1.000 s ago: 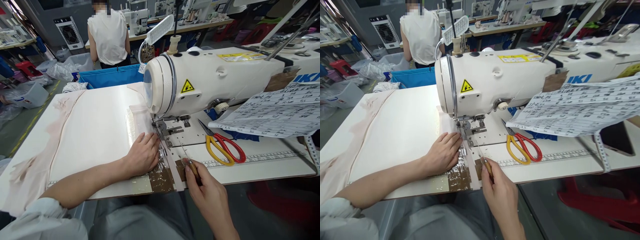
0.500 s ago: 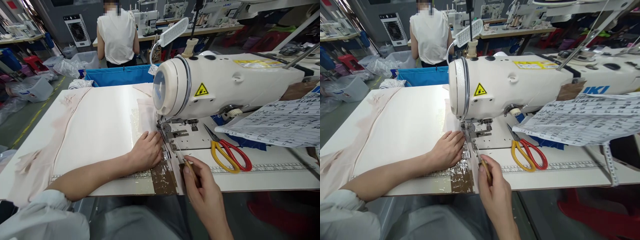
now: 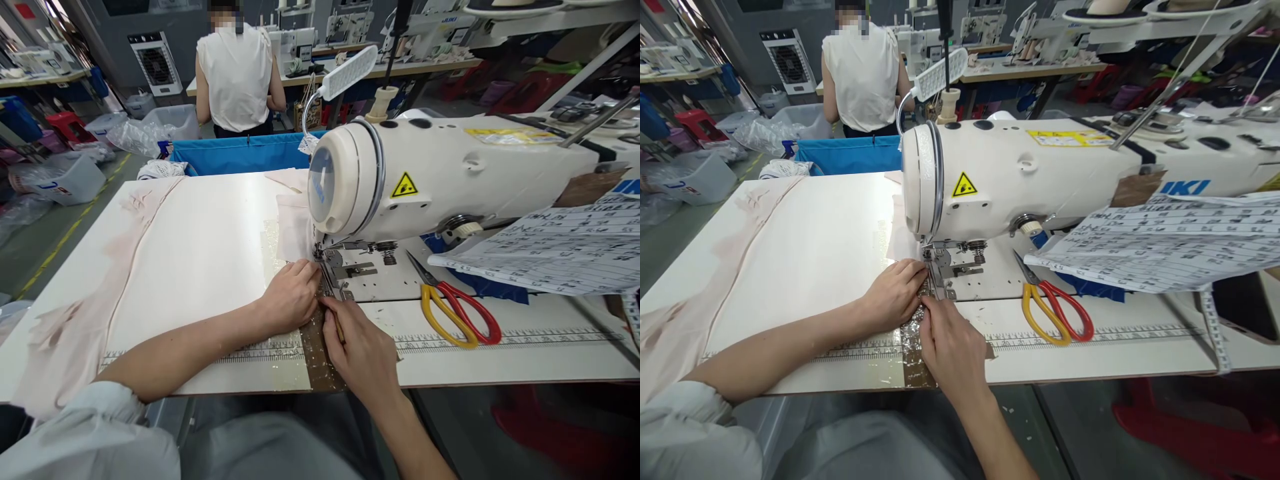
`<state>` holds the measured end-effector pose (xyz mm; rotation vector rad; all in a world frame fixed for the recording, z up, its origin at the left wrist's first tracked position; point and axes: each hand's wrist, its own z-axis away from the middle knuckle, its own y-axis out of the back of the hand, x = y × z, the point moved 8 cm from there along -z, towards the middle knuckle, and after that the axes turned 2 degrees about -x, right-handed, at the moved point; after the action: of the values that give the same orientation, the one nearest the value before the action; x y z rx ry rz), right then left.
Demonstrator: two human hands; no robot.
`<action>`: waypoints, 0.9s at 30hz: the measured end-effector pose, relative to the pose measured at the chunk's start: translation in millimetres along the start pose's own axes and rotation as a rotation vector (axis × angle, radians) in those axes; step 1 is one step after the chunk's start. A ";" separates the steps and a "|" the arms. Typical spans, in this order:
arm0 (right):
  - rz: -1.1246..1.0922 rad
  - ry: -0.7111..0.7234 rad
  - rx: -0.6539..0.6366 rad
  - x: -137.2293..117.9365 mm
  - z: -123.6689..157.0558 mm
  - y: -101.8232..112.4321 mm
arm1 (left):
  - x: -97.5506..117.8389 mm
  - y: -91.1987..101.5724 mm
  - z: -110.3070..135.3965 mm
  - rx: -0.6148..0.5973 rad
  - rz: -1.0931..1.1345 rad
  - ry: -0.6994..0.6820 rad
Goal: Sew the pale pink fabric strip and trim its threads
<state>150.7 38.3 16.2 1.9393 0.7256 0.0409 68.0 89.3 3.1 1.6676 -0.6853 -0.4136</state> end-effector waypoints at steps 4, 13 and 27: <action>0.086 0.008 0.028 -1.9 -1.6 -0.4 | -0.4 -0.2 0.1 0.009 0.005 0.003; 0.328 -0.040 0.069 -7.6 0.0 -5.6 | -12.4 -1.5 -3.5 0.032 0.041 0.049; 0.096 0.150 0.178 -16.9 7.6 5.3 | -34.4 31.6 1.7 0.030 0.104 0.087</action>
<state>141.9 22.1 21.7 2.1576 0.7547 0.1880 34.2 106.9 30.0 1.6607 -0.7129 -0.2565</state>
